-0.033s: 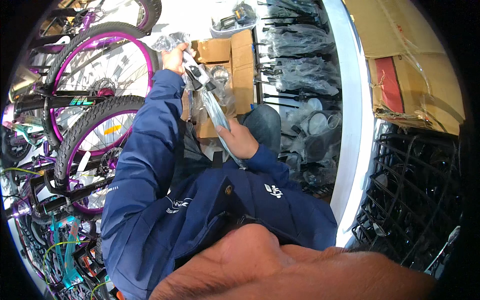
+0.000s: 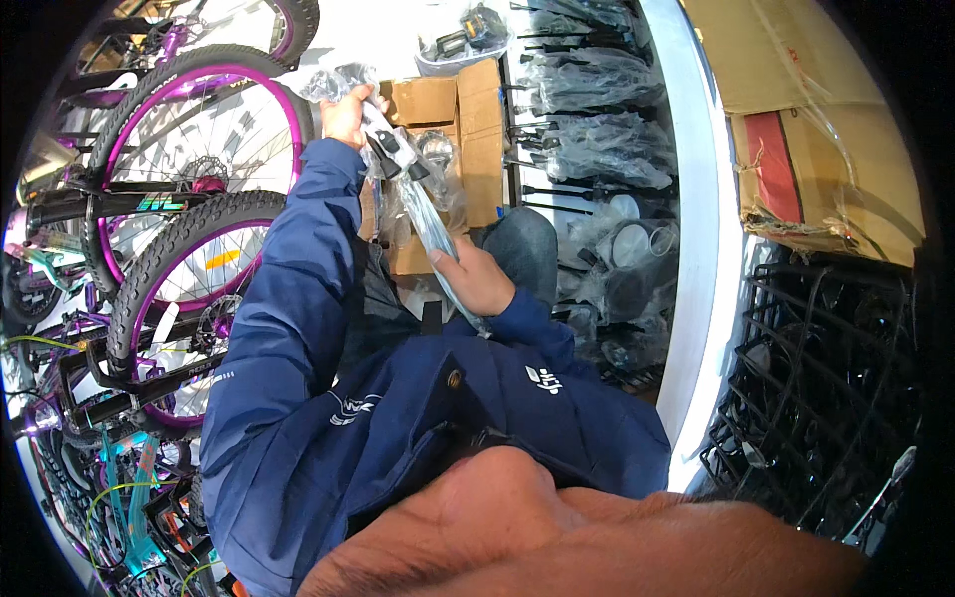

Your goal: The person unpacks bicycle parts from a cardboard box, removing plastic-wrapped items and placing them on the floor. They handle several wrapped components, including a kickstand, and briefly inspect a bicycle before returning to the box.

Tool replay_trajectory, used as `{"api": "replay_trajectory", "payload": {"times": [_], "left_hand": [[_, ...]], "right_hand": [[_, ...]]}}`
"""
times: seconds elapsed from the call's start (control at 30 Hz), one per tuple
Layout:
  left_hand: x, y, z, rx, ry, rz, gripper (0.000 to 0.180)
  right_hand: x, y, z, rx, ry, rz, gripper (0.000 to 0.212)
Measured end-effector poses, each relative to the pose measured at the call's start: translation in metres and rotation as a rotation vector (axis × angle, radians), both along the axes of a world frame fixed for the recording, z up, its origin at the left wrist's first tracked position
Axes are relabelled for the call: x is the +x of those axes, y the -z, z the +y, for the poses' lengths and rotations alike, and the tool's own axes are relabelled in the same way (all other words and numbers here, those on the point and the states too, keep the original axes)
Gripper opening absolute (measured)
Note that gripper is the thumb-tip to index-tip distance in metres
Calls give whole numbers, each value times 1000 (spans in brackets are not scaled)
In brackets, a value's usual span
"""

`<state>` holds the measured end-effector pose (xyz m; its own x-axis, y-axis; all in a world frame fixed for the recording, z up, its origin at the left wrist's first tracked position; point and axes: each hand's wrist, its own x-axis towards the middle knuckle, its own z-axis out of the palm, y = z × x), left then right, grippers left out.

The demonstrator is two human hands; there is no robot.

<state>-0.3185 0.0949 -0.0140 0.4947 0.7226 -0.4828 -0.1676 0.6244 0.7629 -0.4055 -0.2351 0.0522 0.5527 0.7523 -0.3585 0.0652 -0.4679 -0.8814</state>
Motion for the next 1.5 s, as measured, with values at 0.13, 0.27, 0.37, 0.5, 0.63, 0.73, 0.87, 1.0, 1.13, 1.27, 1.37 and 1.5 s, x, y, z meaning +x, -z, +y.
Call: {"api": "replay_trajectory", "payload": {"times": [0.13,0.27,0.37,0.5,0.63,0.73,0.87,1.0,1.13,1.27,1.37,1.5], "left_hand": [[1,7,9,-33,48,-19,106],[2,12,14,-13,71,-62,107],[0,10,10,38,88,-20,112],[0,-16,-3,72,90,10,114],[-7,-58,-31,213,154,-144,66],[-8,-92,-47,403,140,-353,42],[-17,-119,-67,684,55,-228,46],[-22,-125,-73,967,-91,-240,67],[-31,-126,-55,1290,84,31,84],[-46,-134,-43,1374,228,56,73],[-60,-145,-34,1382,291,12,56],[-66,-144,-35,521,316,-215,29]], "right_hand": [[7,4,-12,190,2,818,39],[6,3,-16,122,1,609,40],[-2,-6,-18,30,5,43,41],[-4,-12,-24,-228,-9,-214,43],[9,9,-16,-299,14,-240,43],[26,38,9,-266,88,-277,45],[63,62,61,-68,166,-269,47],[87,69,126,-110,97,-338,46],[81,77,175,-34,77,-441,47],[84,85,168,40,-14,-429,48],[97,90,129,29,-190,-390,41],[108,87,99,150,-201,-128,42]]}}
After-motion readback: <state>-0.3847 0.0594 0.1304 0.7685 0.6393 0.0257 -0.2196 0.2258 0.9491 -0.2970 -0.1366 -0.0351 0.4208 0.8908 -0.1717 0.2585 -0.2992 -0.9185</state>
